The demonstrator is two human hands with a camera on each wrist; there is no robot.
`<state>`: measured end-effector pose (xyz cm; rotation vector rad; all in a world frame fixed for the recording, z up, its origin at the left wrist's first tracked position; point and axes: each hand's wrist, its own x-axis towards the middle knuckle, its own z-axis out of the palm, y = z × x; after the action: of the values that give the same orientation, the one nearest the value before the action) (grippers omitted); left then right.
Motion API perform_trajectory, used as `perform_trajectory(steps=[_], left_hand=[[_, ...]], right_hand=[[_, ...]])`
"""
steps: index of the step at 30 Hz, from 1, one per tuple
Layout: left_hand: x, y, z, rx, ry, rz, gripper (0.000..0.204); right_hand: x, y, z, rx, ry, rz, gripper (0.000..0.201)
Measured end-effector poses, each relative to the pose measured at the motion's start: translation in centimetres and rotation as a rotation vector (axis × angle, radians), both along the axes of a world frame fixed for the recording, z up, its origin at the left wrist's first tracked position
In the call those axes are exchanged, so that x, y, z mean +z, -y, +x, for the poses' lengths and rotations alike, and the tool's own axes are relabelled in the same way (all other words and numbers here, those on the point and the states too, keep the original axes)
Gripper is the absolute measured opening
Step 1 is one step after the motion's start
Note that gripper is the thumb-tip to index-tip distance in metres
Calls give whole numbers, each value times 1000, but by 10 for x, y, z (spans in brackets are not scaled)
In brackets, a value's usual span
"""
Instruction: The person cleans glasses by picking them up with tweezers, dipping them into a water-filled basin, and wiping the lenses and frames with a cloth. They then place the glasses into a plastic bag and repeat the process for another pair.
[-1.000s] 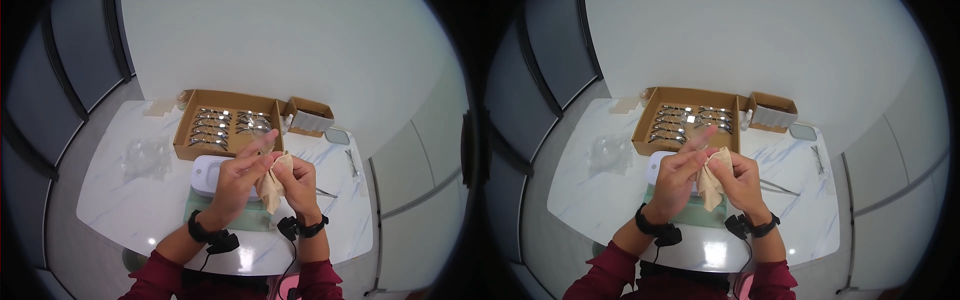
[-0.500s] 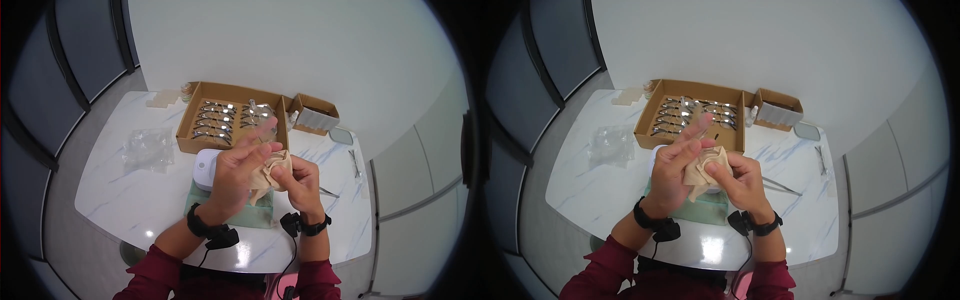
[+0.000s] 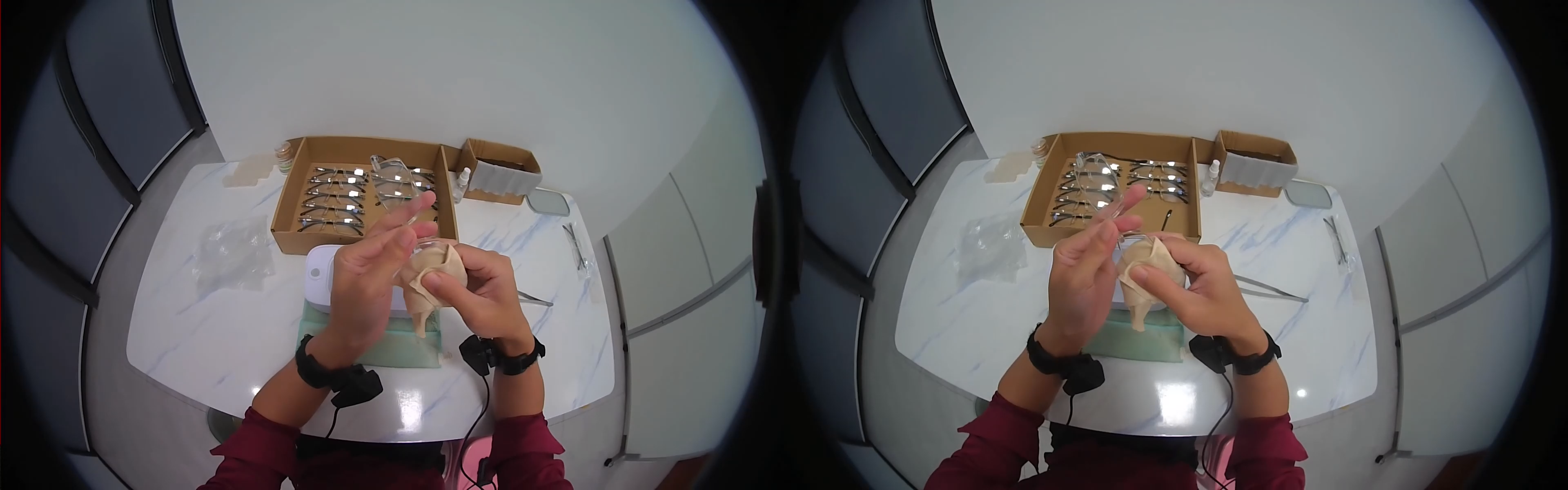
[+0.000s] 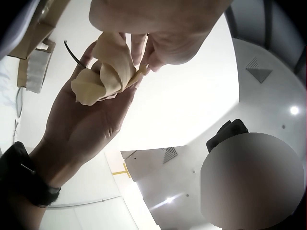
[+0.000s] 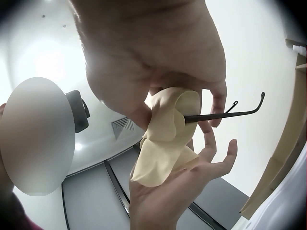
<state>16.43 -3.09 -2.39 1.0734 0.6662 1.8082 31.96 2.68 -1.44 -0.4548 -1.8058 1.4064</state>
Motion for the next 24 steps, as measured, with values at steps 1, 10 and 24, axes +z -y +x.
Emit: perform_trajectory(steps=[1,10,24], left_hand=[[0,0,2,-9,-3,-3,31],[-4,-2,2,-47,-52,-62,29],[6,1,-14,-45,179,-69,29]], right_hand=[[0,1,0,-9,-3,-3,15],[-2,6,-9,-90,-45,-79,27],[-7,-5,-9,27,7,260,17]])
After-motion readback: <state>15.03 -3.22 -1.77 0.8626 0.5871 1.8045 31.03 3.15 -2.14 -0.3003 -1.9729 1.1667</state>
